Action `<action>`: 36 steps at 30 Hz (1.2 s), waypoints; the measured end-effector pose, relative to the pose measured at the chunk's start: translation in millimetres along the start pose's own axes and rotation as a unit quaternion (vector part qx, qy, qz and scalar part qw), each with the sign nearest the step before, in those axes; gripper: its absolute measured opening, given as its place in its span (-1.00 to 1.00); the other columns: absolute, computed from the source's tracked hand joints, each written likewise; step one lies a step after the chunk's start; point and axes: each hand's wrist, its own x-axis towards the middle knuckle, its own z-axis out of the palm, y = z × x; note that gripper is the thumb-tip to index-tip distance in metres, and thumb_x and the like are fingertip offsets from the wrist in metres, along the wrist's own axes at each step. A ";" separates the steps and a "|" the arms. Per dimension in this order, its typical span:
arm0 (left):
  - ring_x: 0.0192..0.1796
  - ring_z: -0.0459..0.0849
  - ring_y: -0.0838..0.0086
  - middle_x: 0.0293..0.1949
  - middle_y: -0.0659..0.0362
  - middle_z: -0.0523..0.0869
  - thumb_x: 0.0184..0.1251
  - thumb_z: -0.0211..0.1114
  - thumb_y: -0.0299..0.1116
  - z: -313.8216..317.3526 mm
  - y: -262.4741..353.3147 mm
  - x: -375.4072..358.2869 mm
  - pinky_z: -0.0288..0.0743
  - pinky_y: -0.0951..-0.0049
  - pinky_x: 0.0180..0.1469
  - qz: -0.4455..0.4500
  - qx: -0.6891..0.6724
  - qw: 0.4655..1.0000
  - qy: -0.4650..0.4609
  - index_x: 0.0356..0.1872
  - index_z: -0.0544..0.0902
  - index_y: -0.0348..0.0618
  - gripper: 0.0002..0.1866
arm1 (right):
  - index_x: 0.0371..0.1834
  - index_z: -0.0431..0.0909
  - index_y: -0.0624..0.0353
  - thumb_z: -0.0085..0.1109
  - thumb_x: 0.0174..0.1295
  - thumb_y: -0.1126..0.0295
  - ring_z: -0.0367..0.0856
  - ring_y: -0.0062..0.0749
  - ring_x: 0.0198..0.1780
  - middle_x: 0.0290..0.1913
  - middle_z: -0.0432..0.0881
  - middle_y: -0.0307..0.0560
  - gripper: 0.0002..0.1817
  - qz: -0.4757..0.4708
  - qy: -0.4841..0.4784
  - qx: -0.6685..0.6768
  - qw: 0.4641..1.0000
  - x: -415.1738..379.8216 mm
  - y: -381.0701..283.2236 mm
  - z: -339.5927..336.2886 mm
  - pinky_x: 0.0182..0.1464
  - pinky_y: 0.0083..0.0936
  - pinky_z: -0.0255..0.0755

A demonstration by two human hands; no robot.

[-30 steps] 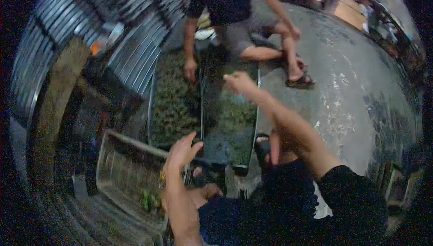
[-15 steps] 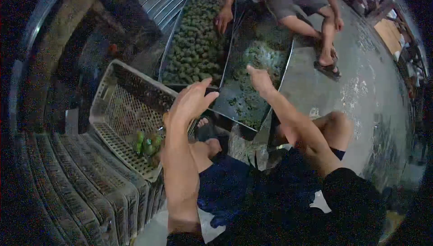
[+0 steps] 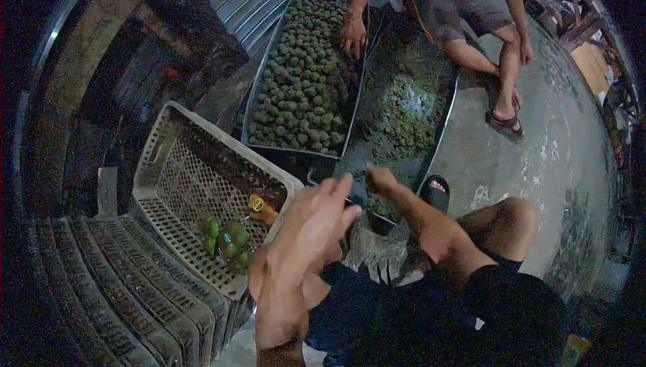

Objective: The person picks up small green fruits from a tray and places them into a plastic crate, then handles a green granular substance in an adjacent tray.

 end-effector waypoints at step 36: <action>0.08 0.53 -0.01 0.04 -0.12 0.56 0.21 0.26 -0.25 3.4 -15.6 15.3 0.41 0.16 0.13 0.003 0.000 0.999 -0.053 0.20 0.38 -0.30 -0.43 | -0.20 0.51 0.10 0.17 0.21 0.18 0.46 -0.24 -0.56 -0.51 0.49 -0.18 -0.76 0.016 -0.074 0.115 0.990 62.1 15.5 -110.2 -0.50 -0.32 0.40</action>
